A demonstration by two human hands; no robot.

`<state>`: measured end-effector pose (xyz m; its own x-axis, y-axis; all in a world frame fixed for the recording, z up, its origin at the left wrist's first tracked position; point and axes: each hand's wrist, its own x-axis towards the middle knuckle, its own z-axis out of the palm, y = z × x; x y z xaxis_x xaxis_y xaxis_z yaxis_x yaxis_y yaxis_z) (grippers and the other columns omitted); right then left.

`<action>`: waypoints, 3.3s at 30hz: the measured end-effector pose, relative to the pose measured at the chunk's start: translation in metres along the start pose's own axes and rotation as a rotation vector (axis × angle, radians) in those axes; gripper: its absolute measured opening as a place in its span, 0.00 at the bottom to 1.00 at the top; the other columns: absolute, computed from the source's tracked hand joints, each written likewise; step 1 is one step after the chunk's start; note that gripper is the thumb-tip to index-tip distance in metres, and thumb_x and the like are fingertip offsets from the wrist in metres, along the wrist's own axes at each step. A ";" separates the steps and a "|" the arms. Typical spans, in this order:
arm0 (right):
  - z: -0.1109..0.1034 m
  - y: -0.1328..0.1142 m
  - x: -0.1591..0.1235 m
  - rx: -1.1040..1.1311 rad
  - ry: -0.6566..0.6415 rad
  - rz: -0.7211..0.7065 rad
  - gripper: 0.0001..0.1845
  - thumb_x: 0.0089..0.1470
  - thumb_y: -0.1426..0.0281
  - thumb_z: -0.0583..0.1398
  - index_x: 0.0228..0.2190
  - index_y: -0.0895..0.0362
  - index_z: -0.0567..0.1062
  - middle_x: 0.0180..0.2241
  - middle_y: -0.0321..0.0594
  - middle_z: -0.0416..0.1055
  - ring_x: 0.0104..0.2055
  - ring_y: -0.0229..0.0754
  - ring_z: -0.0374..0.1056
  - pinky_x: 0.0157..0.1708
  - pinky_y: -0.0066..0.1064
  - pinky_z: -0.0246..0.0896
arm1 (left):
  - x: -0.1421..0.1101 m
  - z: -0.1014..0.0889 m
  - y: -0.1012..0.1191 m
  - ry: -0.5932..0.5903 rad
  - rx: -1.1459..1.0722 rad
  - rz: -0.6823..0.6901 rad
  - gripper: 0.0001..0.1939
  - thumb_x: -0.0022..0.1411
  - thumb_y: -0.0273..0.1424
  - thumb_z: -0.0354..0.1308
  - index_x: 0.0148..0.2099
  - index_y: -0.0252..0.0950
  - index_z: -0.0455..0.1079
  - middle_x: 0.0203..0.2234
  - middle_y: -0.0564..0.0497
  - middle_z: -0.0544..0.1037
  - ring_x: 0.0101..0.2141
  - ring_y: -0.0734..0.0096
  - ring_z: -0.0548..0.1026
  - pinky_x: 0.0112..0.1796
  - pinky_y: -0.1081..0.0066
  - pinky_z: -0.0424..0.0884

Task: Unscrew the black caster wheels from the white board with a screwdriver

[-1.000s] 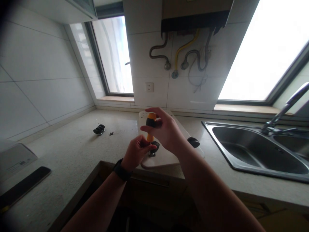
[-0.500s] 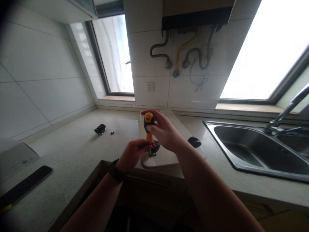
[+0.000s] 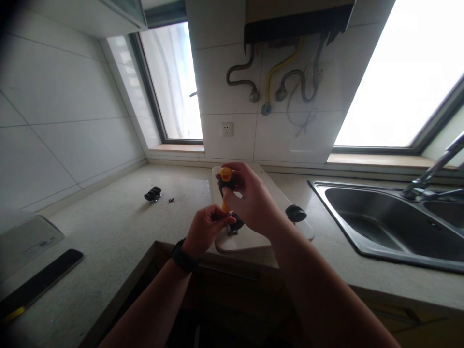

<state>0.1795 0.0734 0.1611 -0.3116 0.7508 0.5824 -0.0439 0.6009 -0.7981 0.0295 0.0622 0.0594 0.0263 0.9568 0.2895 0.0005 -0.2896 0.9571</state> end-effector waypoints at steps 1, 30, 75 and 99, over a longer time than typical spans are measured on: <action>0.001 -0.002 0.000 -0.042 0.000 -0.003 0.21 0.53 0.71 0.64 0.49 0.52 0.71 0.47 0.43 0.75 0.49 0.44 0.74 0.51 0.45 0.71 | 0.000 0.001 0.000 0.004 0.008 0.005 0.12 0.53 0.31 0.75 0.31 0.34 0.74 0.25 0.51 0.80 0.27 0.72 0.76 0.32 0.71 0.70; -0.002 -0.008 -0.001 -0.216 -0.024 0.114 0.29 0.51 0.67 0.64 0.55 0.52 0.70 0.40 0.38 0.67 0.33 0.37 0.64 0.33 0.34 0.65 | -0.001 -0.005 0.005 -0.072 0.053 0.060 0.09 0.59 0.34 0.71 0.37 0.35 0.77 0.33 0.46 0.85 0.35 0.64 0.82 0.39 0.67 0.76; -0.005 0.000 -0.005 -0.265 -0.054 0.070 0.36 0.56 0.70 0.62 0.64 0.47 0.61 0.45 0.41 0.69 0.40 0.41 0.70 0.41 0.40 0.72 | 0.006 -0.002 -0.003 -0.055 -0.055 0.049 0.13 0.55 0.34 0.75 0.37 0.35 0.76 0.31 0.48 0.85 0.32 0.69 0.82 0.36 0.70 0.76; -0.004 -0.005 -0.004 -0.159 -0.002 0.018 0.38 0.50 0.75 0.63 0.62 0.50 0.65 0.51 0.45 0.75 0.51 0.50 0.76 0.56 0.52 0.71 | 0.004 -0.004 0.005 -0.077 0.097 0.036 0.14 0.61 0.40 0.69 0.43 0.34 0.77 0.33 0.48 0.82 0.26 0.75 0.75 0.28 0.74 0.69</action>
<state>0.1844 0.0685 0.1630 -0.3124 0.7614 0.5681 0.1128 0.6235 -0.7736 0.0260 0.0648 0.0649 0.1045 0.9422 0.3182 0.0951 -0.3280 0.9399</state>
